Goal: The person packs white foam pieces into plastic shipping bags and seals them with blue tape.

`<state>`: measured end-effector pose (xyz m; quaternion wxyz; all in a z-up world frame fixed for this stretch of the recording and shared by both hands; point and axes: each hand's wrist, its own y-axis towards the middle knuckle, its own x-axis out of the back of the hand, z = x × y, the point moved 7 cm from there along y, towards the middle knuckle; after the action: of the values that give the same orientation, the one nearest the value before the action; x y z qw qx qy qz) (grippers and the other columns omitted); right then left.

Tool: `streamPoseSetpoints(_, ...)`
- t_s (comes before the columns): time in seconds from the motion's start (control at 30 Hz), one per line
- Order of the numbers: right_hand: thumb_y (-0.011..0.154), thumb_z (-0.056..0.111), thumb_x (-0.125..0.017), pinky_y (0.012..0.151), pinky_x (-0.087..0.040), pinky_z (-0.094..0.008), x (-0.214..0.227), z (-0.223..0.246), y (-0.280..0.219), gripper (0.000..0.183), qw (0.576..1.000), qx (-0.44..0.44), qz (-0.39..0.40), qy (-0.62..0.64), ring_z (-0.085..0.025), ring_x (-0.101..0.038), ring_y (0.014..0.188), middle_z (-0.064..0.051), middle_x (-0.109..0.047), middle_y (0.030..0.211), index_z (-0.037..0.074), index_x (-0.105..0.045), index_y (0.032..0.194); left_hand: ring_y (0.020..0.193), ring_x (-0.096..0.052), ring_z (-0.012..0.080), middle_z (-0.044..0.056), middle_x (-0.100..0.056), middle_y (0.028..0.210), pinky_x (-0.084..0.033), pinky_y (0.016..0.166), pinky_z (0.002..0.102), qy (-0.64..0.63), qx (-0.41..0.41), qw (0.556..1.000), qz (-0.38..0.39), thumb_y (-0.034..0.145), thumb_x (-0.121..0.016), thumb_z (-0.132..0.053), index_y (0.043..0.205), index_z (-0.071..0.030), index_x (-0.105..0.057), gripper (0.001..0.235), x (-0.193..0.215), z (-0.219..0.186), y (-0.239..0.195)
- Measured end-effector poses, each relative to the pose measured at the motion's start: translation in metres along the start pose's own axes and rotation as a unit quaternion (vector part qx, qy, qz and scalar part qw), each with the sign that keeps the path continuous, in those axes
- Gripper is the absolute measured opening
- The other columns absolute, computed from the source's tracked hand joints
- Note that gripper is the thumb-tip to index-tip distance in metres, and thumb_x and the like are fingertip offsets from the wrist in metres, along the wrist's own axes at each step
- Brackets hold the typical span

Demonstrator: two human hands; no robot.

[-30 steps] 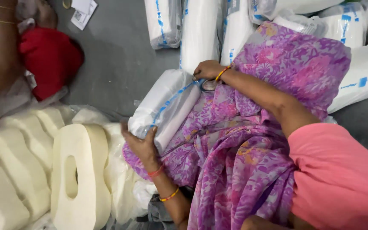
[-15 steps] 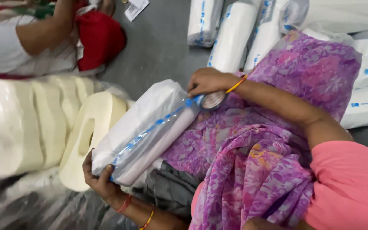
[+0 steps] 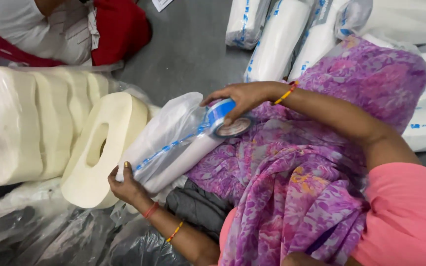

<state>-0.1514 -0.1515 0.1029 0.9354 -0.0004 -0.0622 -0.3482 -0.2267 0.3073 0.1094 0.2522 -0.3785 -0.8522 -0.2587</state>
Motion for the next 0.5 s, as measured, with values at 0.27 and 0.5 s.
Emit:
streamPoseSetpoints(0.27, 0.088, 0.049, -0.076, 0.090, -0.056, -0.031, 0.011, -0.024, -0.027, 0.057, 0.978, -0.096, 0.019, 0.187, -0.015, -0.069, 0.102, -0.009, -0.076, 0.113, 0.007, -0.071, 0.126, 0.089, -0.060, 0.0166, 0.011, -0.069, 0.099, -0.051, 0.082, 0.030, -0.048, 0.063, 0.997, 0.021, 0.091, -0.082, -0.019, 0.107, 0.004, -0.068, 0.032, -0.009, 0.046, 0.022)
streamPoseSetpoints(0.5, 0.083, 0.053, -0.077, 0.074, -0.052, -0.038, 0.004, -0.128, 0.020, 0.046, 0.971, -0.117, -0.016, -0.210, -0.024, -0.069, 0.083, -0.010, -0.075, 0.089, 0.011, -0.080, 0.101, 0.085, -0.058, 0.0131, 0.007, -0.064, 0.095, -0.050, 0.075, 0.028, -0.128, 0.075, 0.988, 0.046, 0.097, -0.078, -0.017, 0.111, 0.005, -0.065, 0.029, -0.017, 0.085, 0.021)
